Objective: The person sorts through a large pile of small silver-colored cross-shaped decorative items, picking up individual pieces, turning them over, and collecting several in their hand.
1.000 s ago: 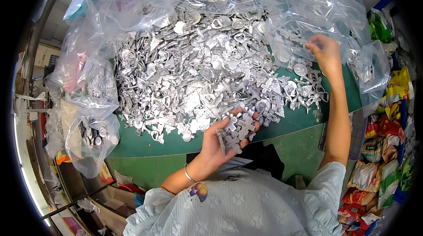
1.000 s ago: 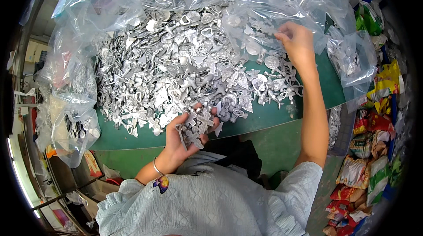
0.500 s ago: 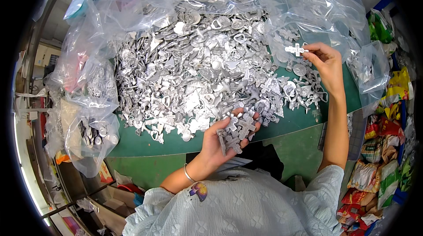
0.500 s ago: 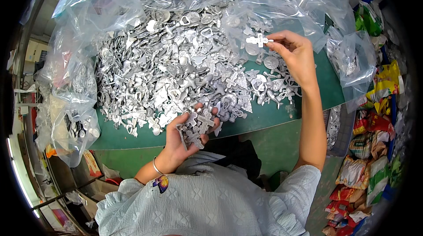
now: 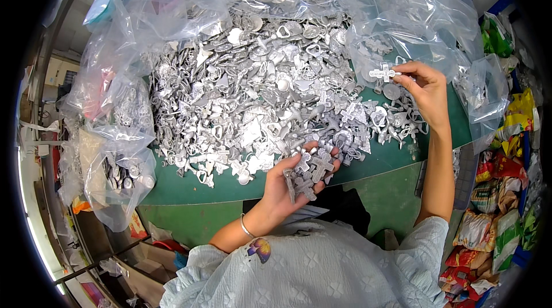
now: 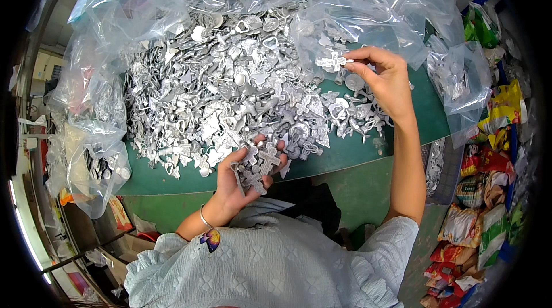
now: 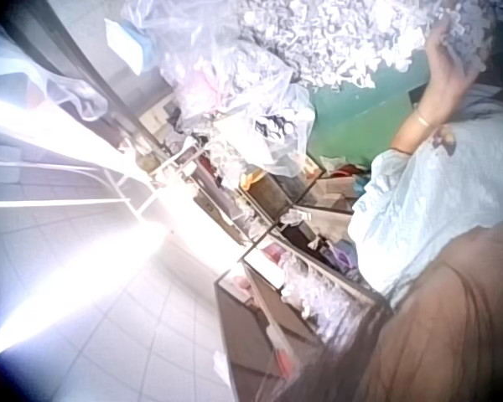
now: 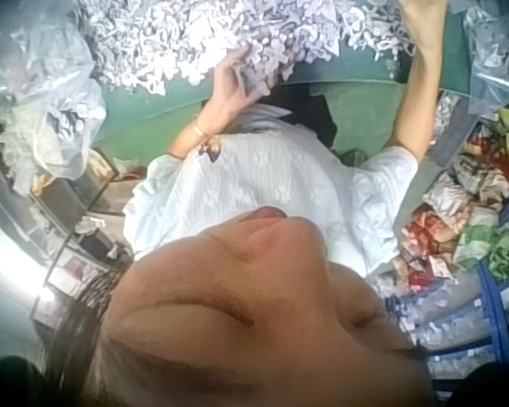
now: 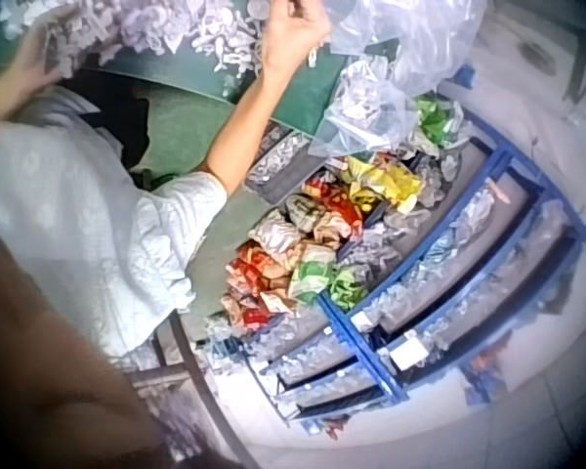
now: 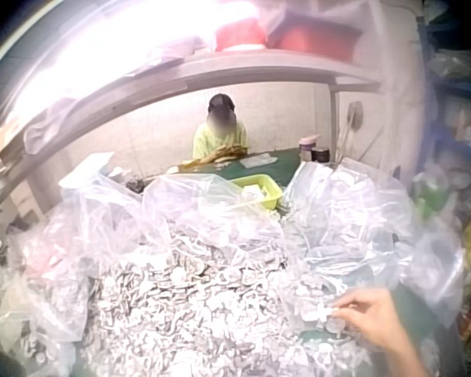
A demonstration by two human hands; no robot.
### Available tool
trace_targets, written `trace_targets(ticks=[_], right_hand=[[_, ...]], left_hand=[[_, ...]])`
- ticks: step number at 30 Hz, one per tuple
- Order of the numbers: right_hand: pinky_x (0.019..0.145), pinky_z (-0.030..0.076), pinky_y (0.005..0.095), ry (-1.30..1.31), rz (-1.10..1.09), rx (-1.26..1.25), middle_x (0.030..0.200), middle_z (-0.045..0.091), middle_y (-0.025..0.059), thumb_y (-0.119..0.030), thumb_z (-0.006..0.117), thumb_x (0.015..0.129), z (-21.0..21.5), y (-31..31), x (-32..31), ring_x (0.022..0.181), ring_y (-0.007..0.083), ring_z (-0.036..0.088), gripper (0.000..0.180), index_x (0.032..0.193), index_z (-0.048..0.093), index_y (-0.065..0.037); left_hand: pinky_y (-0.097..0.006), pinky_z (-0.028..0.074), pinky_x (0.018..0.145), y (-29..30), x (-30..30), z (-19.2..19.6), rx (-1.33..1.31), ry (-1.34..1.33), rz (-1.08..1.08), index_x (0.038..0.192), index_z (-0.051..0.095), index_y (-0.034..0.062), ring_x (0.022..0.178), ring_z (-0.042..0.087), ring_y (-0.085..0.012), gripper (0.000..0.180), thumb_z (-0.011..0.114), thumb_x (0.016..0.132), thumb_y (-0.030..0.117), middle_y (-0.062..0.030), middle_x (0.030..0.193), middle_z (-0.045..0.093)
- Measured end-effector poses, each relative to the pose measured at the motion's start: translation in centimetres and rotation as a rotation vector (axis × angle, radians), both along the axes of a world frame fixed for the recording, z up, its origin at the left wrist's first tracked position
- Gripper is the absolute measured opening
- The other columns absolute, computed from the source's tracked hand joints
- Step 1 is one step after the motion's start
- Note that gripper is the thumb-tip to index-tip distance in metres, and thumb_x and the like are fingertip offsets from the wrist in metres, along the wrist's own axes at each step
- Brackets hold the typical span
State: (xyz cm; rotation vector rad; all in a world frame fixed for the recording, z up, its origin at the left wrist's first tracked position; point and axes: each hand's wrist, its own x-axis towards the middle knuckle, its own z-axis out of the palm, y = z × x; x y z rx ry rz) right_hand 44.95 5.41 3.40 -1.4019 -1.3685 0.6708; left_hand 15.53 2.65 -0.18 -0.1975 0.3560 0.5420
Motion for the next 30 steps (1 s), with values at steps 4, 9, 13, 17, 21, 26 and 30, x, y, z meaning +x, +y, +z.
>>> trace_targets(ticks=[4, 9, 13, 17, 21, 26, 30], right_hand=[[0.067, 0.043, 0.0218, -0.011, -0.024, -0.015, 0.077, 0.062, 0.0044, -0.001, 0.060, 0.074, -0.3, 0.2, 0.6, 0.072, 0.0096, 0.055, 0.013, 0.086, 0.064, 0.003], [0.065, 0.042, 0.0224, -0.034, 0.088, -0.045, 0.074, 0.061, 0.0059, 0.002, 0.059, 0.072, 0.7, -0.6, -0.6, 0.071, 0.0106, 0.055, 0.011, 0.081, 0.064, 0.004], [0.060, 0.040, 0.0229, 0.024, 0.214, -0.067, 0.072, 0.060, 0.0070, 0.003, 0.059, 0.070, 1.3, -1.0, -2.2, 0.066, 0.0111, 0.052, 0.011, 0.080, 0.063, 0.004], [0.060, 0.040, 0.0233, 0.030, 0.299, -0.057, 0.071, 0.060, 0.0084, 0.004, 0.060, 0.068, 1.3, -1.3, -2.8, 0.065, 0.0130, 0.054, 0.012, 0.079, 0.063, 0.005], [0.060, 0.042, 0.0243, 0.057, 0.393, -0.042, 0.073, 0.062, 0.0091, 0.005, 0.060, 0.068, 1.4, -1.6, -4.1, 0.067, 0.0144, 0.056, 0.012, 0.079, 0.063, 0.004], [0.062, 0.042, 0.0269, 0.087, 0.489, -0.050, 0.072, 0.061, 0.0091, 0.004, 0.063, 0.066, 0.8, -1.9, -5.9, 0.068, 0.0181, 0.056, 0.011, 0.077, 0.063, 0.002], [0.065, 0.042, 0.0295, 0.010, 0.564, -0.016, 0.072, 0.058, 0.0070, 0.004, 0.064, 0.064, 0.9, -1.9, -6.7, 0.072, 0.0199, 0.053, 0.014, 0.077, 0.064, 0.000]], left_hand=[[-0.033, 0.055, 0.067, 0.0, 0.1, 0.1, 0.012, -0.017, 0.000, 0.116, 0.044, 0.0107, 0.113, 0.044, -0.0340, 0.035, 0.050, 0.084, 0.022, -0.0225, 0.126, 0.038], [-0.038, 0.054, 0.070, 0.0, 0.0, -0.2, -0.006, 0.007, 0.003, 0.114, 0.047, 0.0119, 0.114, 0.043, -0.0354, 0.034, 0.051, 0.082, 0.023, -0.0212, 0.125, 0.039], [-0.049, 0.049, 0.083, 0.0, 0.1, -0.1, 0.011, 0.042, 0.011, 0.114, 0.049, 0.0108, 0.118, 0.038, -0.0389, 0.034, 0.050, 0.083, 0.025, -0.0224, 0.128, 0.036], [-0.048, 0.037, 0.097, 0.1, 0.2, 0.4, 0.063, -0.030, -0.014, 0.121, 0.043, 0.0091, 0.121, 0.037, -0.0374, 0.038, 0.045, 0.087, 0.028, -0.0224, 0.131, 0.036], [-0.048, 0.034, 0.098, 0.1, 0.2, 0.2, 0.097, -0.058, -0.021, 0.122, 0.042, 0.0090, 0.121, 0.037, -0.0373, 0.041, 0.045, 0.087, 0.030, -0.0215, 0.131, 0.037], [-0.051, 0.029, 0.101, 0.1, 0.2, 1.0, 0.105, -0.010, -0.018, 0.124, 0.041, 0.0081, 0.121, 0.037, -0.0381, 0.044, 0.044, 0.088, 0.033, -0.0204, 0.131, 0.037], [-0.056, 0.024, 0.101, 0.0, 0.3, 0.8, 0.148, 0.037, -0.024, 0.124, 0.042, 0.0108, 0.124, 0.030, -0.0410, 0.045, 0.043, 0.087, 0.037, -0.0217, 0.132, 0.034]])
